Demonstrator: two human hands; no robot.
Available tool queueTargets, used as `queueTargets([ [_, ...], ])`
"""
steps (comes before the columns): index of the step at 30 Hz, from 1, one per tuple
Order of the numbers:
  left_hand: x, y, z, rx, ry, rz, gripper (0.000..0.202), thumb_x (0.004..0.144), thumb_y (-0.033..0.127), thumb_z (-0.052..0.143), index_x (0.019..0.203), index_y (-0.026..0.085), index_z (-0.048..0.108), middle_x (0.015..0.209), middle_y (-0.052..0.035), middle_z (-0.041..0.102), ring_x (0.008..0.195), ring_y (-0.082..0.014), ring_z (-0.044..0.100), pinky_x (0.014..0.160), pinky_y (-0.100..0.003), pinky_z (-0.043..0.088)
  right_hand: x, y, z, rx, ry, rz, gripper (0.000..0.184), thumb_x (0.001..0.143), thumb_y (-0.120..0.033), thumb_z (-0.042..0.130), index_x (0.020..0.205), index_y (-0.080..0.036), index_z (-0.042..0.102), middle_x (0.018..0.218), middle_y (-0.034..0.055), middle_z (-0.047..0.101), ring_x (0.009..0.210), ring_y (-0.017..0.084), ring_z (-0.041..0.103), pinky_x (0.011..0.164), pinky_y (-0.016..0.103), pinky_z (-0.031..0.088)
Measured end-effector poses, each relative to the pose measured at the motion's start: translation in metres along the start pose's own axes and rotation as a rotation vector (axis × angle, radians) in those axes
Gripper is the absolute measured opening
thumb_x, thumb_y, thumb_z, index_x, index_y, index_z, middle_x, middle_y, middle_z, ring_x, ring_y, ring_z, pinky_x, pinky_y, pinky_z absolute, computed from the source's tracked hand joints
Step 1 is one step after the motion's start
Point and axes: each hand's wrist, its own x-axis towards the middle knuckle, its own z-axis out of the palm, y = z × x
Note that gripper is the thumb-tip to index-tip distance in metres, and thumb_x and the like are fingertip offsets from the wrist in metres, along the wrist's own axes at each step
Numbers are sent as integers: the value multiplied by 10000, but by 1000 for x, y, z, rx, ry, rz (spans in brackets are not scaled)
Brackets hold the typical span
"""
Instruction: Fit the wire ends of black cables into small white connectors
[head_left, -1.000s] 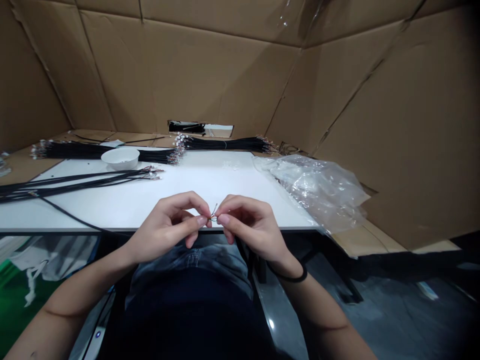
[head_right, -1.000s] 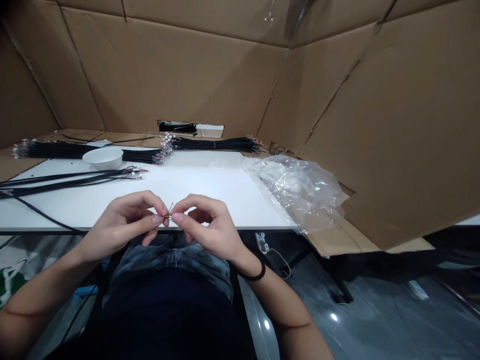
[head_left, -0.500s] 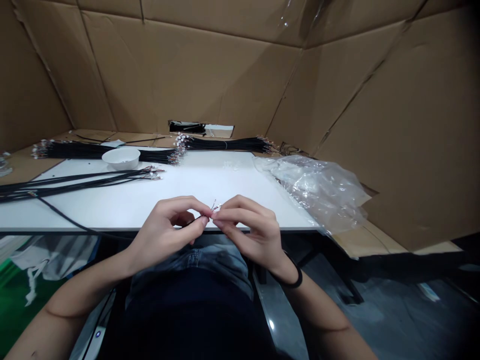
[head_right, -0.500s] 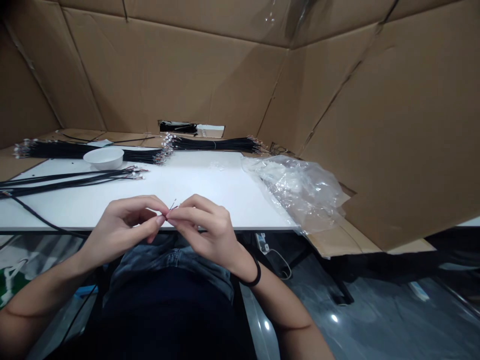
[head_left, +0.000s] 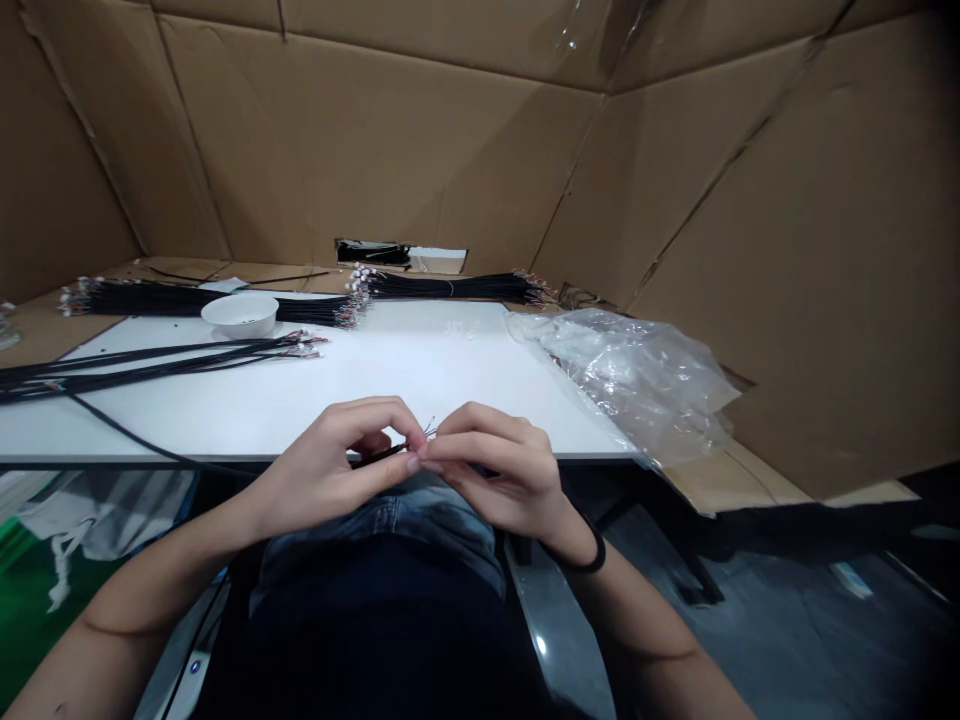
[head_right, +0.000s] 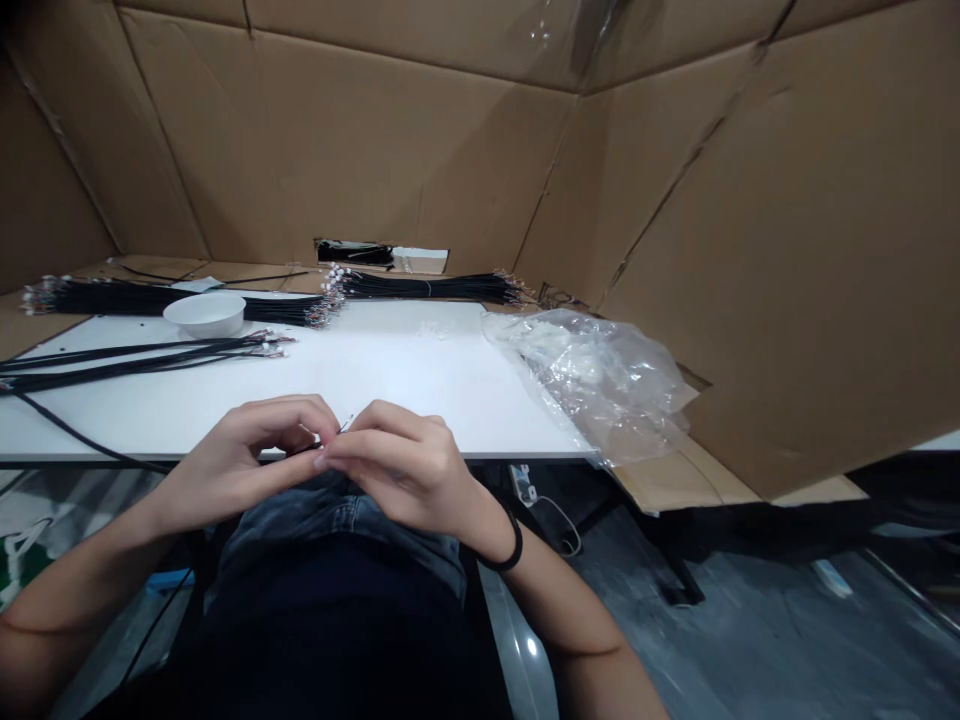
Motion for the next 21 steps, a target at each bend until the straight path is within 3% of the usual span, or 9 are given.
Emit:
queueTargets([
  [7,0,-3,4,-52,-4,-67,135,884,298,634,869,164,637,872,-20,628,728,-110,552,595,-217,406,5,-7,2,112,38,167,41,840,-127,679,841,-163,699,678,31,670,577,123,613,527,233,501],
  [13,0,-2,5,-87,30,-152,142,843,289,662,834,149,645,825,-33,633,698,-119,547,581,-224,395,4,-8,5,79,64,150,66,823,-97,674,832,-159,696,679,36,680,565,121,607,521,238,491],
  [21,1,-2,3,-107,46,-78,112,815,267,704,818,164,660,826,-8,636,691,-102,540,612,-231,410,4,-8,4,160,75,219,46,825,-113,690,812,-154,703,691,38,683,587,122,612,525,236,493],
])
